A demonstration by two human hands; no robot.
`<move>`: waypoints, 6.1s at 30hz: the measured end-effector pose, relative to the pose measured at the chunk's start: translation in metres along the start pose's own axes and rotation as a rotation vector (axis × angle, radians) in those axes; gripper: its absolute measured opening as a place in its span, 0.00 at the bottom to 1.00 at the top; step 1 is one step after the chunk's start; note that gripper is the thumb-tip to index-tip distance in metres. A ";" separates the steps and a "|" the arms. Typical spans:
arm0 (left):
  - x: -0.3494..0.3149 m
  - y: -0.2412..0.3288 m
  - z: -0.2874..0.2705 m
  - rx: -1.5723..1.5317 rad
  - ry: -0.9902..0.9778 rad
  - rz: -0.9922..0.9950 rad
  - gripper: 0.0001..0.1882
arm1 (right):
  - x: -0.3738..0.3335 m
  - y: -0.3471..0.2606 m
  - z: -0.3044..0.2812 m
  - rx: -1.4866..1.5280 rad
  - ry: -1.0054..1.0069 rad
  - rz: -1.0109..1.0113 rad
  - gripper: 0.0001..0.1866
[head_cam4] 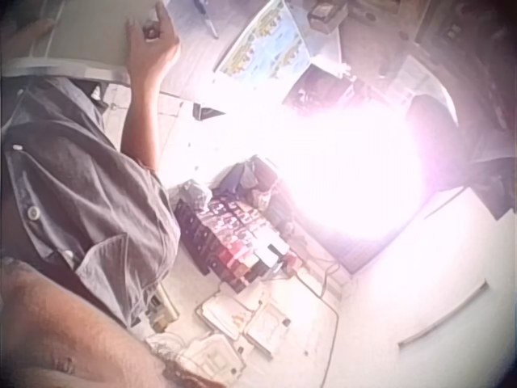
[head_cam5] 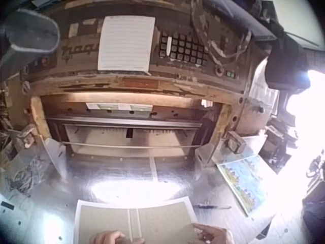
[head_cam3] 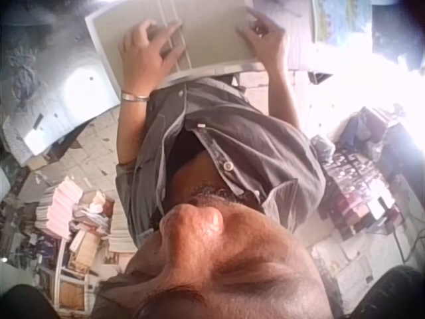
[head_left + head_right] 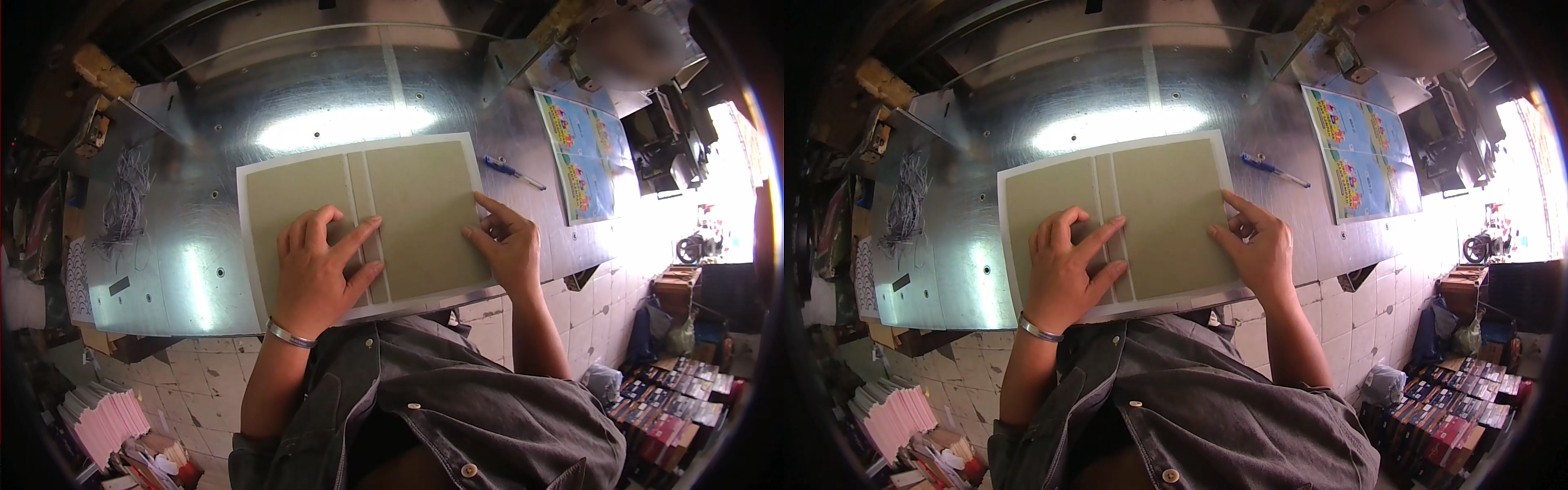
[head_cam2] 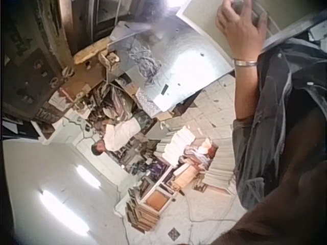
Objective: The person prepares a book cover by smoothing down a white paper sheet over a cardboard template on a metal work surface, using their fingers to press along the central spine and edges.
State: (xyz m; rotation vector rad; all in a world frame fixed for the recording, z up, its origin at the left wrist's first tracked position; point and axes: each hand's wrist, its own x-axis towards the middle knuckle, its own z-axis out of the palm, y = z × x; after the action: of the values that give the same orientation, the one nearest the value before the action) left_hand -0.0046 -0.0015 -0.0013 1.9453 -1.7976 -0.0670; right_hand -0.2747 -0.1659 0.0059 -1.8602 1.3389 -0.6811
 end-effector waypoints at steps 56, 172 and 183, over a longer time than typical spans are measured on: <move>0.000 -0.001 0.000 0.012 0.001 0.006 0.29 | -0.002 -0.011 -0.006 -0.135 -0.006 -0.097 0.33; 0.000 -0.004 -0.002 0.014 -0.029 0.022 0.30 | 0.000 0.004 -0.001 -0.072 0.006 -0.122 0.34; 0.002 -0.004 -0.001 0.017 -0.011 0.022 0.30 | 0.000 -0.006 -0.004 -0.096 -0.022 -0.087 0.31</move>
State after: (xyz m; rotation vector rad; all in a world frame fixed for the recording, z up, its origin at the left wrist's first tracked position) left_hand -0.0004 -0.0026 -0.0016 1.9399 -1.8323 -0.0560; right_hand -0.2745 -0.1663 0.0129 -2.0065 1.3032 -0.6493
